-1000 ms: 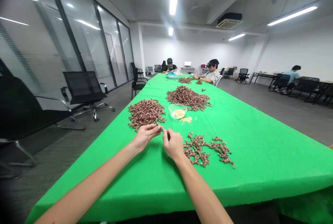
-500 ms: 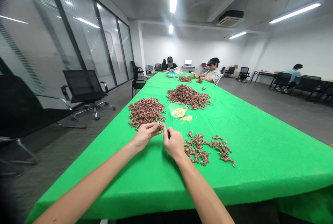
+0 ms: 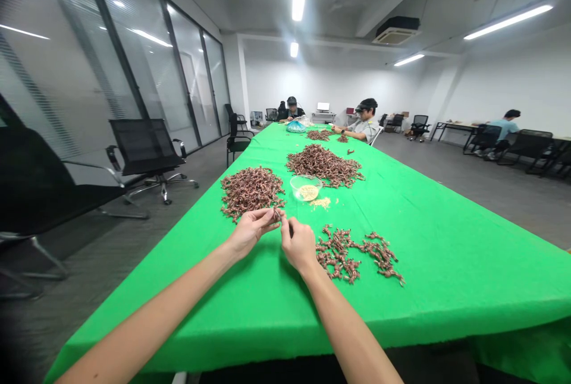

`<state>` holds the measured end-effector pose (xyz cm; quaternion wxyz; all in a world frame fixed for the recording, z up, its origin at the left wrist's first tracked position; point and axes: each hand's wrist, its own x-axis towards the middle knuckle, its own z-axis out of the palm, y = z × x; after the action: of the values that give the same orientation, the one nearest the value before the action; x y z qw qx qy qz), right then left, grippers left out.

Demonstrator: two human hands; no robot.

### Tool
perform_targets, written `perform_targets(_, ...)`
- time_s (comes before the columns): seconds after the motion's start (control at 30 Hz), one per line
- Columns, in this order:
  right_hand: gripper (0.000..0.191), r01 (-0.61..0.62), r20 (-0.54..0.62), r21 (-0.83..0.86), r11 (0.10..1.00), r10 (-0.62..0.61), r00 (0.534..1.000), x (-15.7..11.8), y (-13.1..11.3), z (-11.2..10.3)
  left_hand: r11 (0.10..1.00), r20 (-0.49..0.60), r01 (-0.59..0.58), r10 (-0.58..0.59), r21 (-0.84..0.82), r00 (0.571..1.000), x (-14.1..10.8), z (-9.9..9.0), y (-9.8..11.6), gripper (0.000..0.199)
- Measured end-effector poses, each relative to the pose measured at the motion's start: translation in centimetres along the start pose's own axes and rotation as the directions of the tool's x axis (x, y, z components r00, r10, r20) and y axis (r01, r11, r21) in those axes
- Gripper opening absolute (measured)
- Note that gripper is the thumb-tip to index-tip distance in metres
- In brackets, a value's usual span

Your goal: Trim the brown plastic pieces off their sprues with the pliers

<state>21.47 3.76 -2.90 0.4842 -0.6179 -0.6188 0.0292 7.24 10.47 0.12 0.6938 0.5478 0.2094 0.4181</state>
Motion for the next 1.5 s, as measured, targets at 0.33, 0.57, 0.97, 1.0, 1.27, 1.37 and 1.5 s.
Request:
perform_targets(0.33,0.050,0.002,0.016,0.019,1.000,-0.002,1.000,-0.07,0.18,0.13,1.000,-0.025,-0.004,0.004,-0.012,1.000,-0.11,0.31,0.12,0.038)
perform_targets(0.57,0.048,0.025,0.023,0.037,0.999,-0.025,0.999,-0.10,0.22,0.14,1.000,-0.005,-0.011,0.011,-0.006,1.000,-0.14,0.21,0.02,0.038)
perform_targets(0.97,0.052,0.019,0.003,0.023,1.000,-0.020,1.000,0.06,0.28,0.19,0.998,-0.018,0.032,-0.031,0.052,0.999,-0.33,0.35,0.11,0.040)
perform_targets(1.0,0.051,0.018,0.005,0.019,1.000,-0.018,1.000,0.06,0.30,0.21,0.998,-0.021,0.036,-0.035,0.049,0.999,-0.36,0.40,0.18,0.040)
perform_targets(1.27,0.049,0.010,0.003,-0.061,0.998,-0.010,1.000,0.08,0.45,0.29,0.998,-0.046,0.063,-0.062,0.025,0.997,-0.40,0.34,0.32,0.037)
perform_targets(1.37,0.048,0.015,0.000,-0.102,0.995,-0.015,1.000,0.06,0.47,0.27,0.996,-0.036,0.046,-0.044,0.070,0.998,-0.47,0.31,0.32,0.036)
perform_targets(1.5,0.046,0.024,0.015,-0.088,0.996,-0.022,1.000,0.03,0.33,0.11,0.993,-0.056,0.027,-0.020,0.114,0.998,-0.56,0.51,0.56,0.036)
